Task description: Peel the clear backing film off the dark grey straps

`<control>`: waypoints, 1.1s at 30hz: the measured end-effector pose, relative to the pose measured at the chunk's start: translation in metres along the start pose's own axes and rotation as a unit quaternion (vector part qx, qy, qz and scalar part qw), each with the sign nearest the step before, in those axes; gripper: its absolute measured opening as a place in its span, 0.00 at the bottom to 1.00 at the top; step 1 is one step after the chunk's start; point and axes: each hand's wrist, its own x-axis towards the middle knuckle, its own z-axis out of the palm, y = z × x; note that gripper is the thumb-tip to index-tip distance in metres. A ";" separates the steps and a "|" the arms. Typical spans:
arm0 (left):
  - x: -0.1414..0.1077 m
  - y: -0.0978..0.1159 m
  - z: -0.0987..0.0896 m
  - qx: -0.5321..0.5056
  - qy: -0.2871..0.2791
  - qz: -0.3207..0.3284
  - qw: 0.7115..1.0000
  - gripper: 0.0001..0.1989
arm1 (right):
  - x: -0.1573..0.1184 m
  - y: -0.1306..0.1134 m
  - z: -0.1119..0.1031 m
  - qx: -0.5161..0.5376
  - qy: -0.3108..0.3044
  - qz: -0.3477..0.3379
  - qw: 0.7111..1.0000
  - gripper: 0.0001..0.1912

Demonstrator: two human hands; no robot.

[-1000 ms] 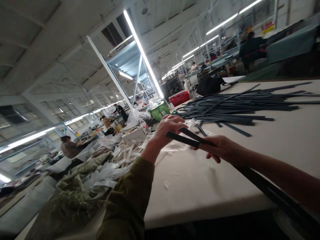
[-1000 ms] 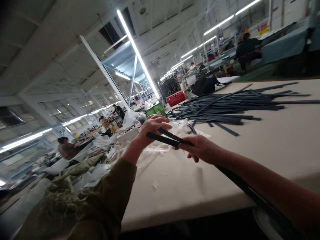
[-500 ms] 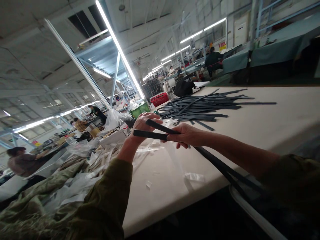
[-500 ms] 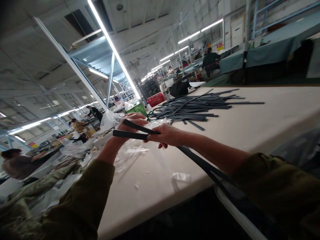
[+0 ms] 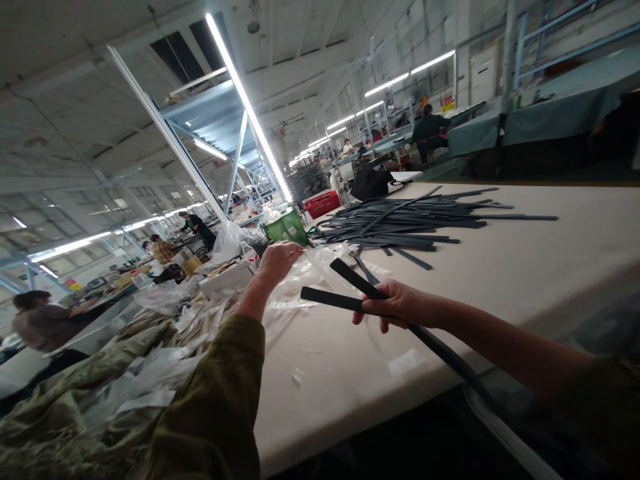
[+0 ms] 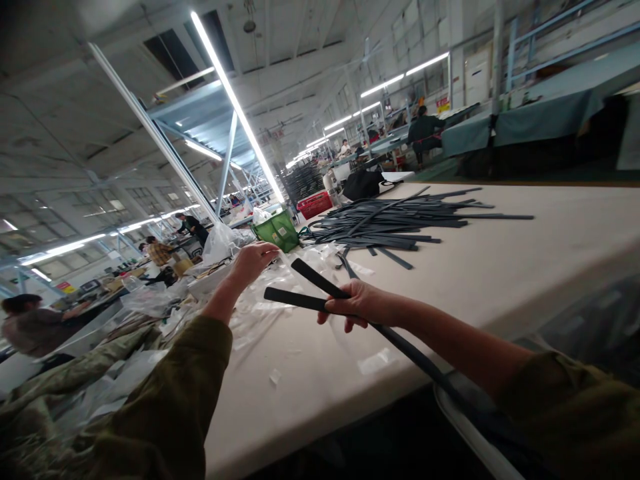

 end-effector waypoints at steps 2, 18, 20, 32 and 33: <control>0.000 -0.011 0.005 -0.034 0.007 -0.037 0.999 0.09 | -0.002 0.001 -0.002 0.027 0.001 -0.001 1.000 0.23; -0.155 0.102 0.127 -0.545 -0.105 -0.285 0.781 0.25 | 0.032 0.013 0.004 0.116 0.210 -0.041 0.970 0.15; -0.172 0.115 0.144 -0.578 -0.068 -0.316 0.749 0.23 | 0.034 0.012 0.005 0.112 0.226 -0.045 0.967 0.12; -0.253 0.141 0.151 -0.585 -0.131 -0.387 0.701 0.17 | 0.043 0.013 0.012 0.097 0.283 -0.036 0.954 0.09; -0.255 0.142 0.151 -0.580 -0.143 -0.385 0.703 0.17 | 0.044 0.013 0.015 0.095 0.282 -0.036 0.954 0.10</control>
